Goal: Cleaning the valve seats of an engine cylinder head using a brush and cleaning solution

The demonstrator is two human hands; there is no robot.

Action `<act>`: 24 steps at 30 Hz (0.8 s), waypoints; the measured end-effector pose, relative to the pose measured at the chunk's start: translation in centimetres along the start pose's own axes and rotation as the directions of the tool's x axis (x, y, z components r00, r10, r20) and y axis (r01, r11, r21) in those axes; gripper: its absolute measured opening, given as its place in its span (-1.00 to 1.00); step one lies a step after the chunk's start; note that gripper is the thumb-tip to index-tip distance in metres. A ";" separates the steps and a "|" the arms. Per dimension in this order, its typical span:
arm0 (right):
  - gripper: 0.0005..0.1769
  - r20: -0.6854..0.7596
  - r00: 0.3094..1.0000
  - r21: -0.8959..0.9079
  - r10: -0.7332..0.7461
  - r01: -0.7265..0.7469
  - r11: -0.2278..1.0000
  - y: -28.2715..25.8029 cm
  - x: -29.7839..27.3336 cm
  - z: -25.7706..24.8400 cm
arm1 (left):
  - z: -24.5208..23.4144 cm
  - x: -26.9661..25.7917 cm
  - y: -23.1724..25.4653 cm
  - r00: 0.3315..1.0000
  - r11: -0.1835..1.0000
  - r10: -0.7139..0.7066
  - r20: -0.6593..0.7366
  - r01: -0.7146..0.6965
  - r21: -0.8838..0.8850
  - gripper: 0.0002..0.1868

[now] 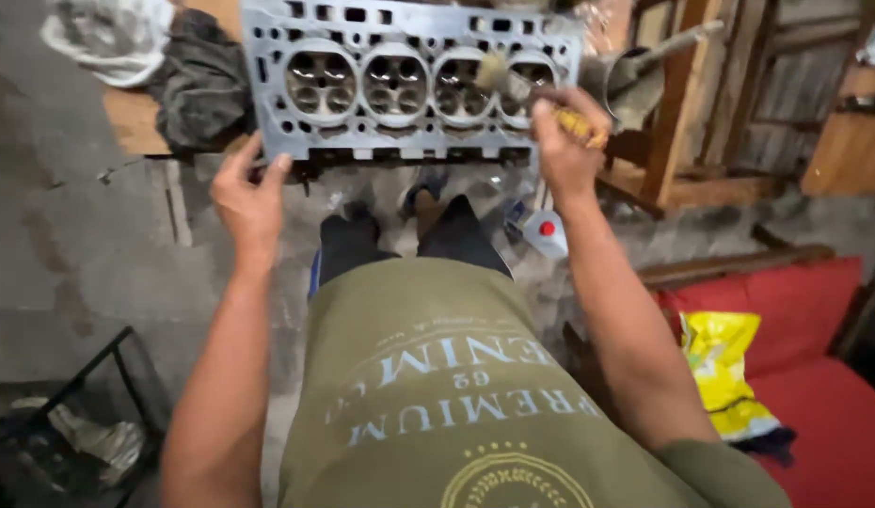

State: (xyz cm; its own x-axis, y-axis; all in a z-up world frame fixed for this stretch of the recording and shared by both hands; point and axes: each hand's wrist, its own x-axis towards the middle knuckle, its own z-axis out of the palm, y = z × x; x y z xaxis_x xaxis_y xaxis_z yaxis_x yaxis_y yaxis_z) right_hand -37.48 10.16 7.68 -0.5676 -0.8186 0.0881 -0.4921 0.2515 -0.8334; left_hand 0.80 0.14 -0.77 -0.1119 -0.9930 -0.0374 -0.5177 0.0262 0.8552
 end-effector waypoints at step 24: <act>-0.84 0.220 0.975 0.222 -0.018 -0.032 0.975 -2.7 -0.4 6.3 | 0.1 0.4 0.7 0.999 0.998 -0.049 0.005 0.048 0.040 -0.55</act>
State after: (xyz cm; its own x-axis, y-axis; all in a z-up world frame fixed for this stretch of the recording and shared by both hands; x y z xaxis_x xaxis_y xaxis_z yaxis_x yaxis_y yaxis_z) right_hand -31.77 6.51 6.44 -0.3994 -0.9166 -0.0194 -0.3148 0.1570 -0.9361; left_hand 0.31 -0.27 -0.28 -0.0907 -0.9925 -0.0814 -0.5558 -0.0173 0.8311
